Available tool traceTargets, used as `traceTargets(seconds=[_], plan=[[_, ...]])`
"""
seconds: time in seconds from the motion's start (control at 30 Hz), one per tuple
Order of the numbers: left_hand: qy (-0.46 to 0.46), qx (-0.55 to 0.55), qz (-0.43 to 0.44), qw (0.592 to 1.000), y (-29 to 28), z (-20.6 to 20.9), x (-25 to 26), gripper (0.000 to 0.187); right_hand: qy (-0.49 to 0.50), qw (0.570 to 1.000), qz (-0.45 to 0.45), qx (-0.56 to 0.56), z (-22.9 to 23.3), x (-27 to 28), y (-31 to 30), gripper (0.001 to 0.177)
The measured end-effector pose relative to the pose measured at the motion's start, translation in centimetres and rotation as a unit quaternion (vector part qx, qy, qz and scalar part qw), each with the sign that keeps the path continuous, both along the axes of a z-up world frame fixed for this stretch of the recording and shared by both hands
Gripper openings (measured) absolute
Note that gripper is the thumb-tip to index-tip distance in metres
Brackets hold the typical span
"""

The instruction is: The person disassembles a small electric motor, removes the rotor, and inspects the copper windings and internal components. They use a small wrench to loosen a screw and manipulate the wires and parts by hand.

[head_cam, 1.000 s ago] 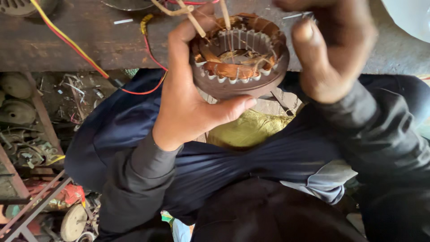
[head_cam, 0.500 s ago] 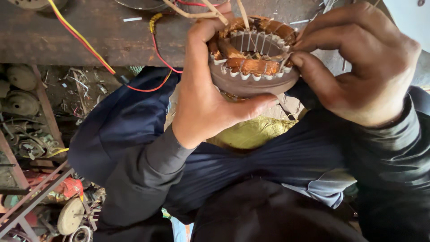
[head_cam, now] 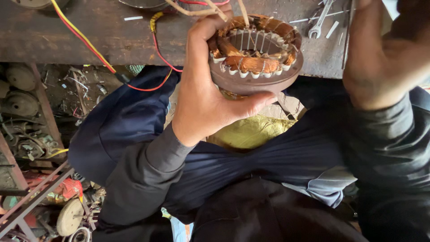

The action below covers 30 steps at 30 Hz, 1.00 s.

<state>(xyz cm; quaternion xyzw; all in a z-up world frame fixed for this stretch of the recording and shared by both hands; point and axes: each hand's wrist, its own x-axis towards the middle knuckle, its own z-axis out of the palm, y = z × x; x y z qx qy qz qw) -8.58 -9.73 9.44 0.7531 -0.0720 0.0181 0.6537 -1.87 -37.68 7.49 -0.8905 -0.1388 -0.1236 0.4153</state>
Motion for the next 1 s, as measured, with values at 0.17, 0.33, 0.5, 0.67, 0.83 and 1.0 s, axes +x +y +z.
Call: traceTargets(seconds=[0.17,0.33,0.5,0.67,0.83,1.0], plan=[[-0.006,0.044,0.010,0.999,0.1,0.1,-0.1,0.101,0.099,0.982,0.145,0.073,4.3,0.8,1.3,0.020],[-0.022,0.030,0.017,0.999,-0.2,0.4,0.2,0.099,0.141,0.939,0.301,0.083,6.2,2.2,4.0,0.020],[-0.020,0.059,0.026,0.998,-0.1,0.0,0.0,0.099,0.292,0.869,0.208,0.342,4.3,0.8,5.2,0.024],[-0.027,0.049,0.076,0.996,-1.2,-0.8,-0.5,0.109,0.240,0.885,0.147,0.370,3.9,0.1,5.6,0.027],[-0.038,0.063,0.125,0.989,-3.3,-1.2,-0.8,0.112,0.015,0.965,0.228,0.129,4.2,-0.7,6.3,0.034],[-0.016,0.024,0.147,0.989,-4.9,-1.3,-2.2,0.109,0.051,0.950,0.216,0.218,3.0,-0.6,7.1,0.036]])
